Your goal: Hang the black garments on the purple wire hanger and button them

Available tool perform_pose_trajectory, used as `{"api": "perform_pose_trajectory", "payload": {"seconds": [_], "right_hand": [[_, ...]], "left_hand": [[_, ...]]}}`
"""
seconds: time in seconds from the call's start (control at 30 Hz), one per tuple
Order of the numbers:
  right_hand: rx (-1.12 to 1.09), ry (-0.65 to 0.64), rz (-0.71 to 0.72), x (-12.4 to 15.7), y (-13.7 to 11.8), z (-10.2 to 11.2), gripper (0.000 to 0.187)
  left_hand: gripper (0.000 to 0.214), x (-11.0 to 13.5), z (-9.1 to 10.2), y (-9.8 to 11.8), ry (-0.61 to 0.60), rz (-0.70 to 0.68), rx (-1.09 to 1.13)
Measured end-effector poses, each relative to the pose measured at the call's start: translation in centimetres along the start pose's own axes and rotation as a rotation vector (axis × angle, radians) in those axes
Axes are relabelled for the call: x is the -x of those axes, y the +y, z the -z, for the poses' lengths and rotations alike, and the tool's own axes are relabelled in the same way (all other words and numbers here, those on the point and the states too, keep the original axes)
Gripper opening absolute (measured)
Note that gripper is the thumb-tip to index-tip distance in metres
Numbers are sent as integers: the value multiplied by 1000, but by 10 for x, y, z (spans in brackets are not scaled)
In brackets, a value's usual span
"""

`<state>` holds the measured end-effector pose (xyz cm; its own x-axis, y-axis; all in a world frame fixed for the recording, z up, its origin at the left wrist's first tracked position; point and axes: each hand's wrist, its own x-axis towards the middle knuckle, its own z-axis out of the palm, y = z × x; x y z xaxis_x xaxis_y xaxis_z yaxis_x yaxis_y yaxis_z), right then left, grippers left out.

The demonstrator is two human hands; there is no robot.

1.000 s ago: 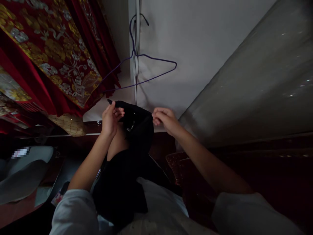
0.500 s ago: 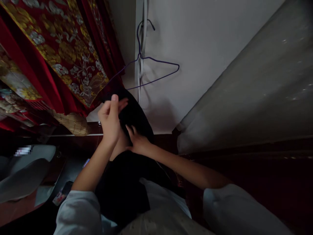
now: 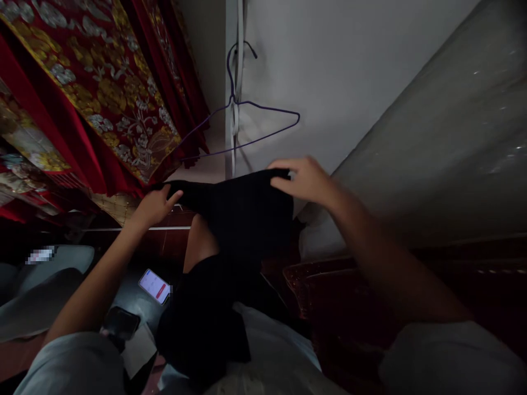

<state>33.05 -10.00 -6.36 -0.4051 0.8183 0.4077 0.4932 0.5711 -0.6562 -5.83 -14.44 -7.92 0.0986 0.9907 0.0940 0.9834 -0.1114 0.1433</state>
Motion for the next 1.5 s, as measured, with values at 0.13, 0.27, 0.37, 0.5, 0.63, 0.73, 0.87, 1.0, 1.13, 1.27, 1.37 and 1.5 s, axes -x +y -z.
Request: {"api": "perform_pose_trajectory", "payload": {"seconds": [0.13, 0.27, 0.37, 0.5, 0.63, 0.73, 0.87, 1.0, 1.13, 1.27, 1.37, 1.5], "right_hand": [[-48, 305, 9, -58, 32, -10, 32], [-176, 362, -121, -108, 53, -44, 49], [-148, 290, -161, -120, 63, -66, 37], [-74, 234, -256, -108, 75, -64, 19], [-32, 400, -257, -81, 84, -32, 16], [-44, 431, -231, -60, 80, -10, 20], [-133, 411, -212, -39, 60, -6, 22], [-191, 420, -235, -29, 34, -12, 24], [-219, 345, -155, -19, 11, -6, 13], [-347, 343, -87, -12, 7, 13, 17], [-549, 586, -170, -16, 19, 35, 32], [-581, 905, -350, -34, 37, 62, 20]], "left_hand": [[55, 13, 26, 6, -16, -209, -190], [45, 11, 47, 10, -63, -156, -372], [43, 8, 47, 12, -124, -125, -340], [42, 8, 35, 20, -150, -139, -231], [38, 5, 33, 39, -66, -122, -143], [29, -6, 36, 60, 47, -237, 26], [19, -36, 39, 89, 316, -423, 343], [18, -75, 47, 106, 558, -402, 514], [26, -102, 51, 105, 510, -452, 429], [28, -110, 45, 88, 493, -450, 331], [27, -110, 45, 75, 516, -427, 340], [24, -109, 50, 74, 582, -437, 352]]}}
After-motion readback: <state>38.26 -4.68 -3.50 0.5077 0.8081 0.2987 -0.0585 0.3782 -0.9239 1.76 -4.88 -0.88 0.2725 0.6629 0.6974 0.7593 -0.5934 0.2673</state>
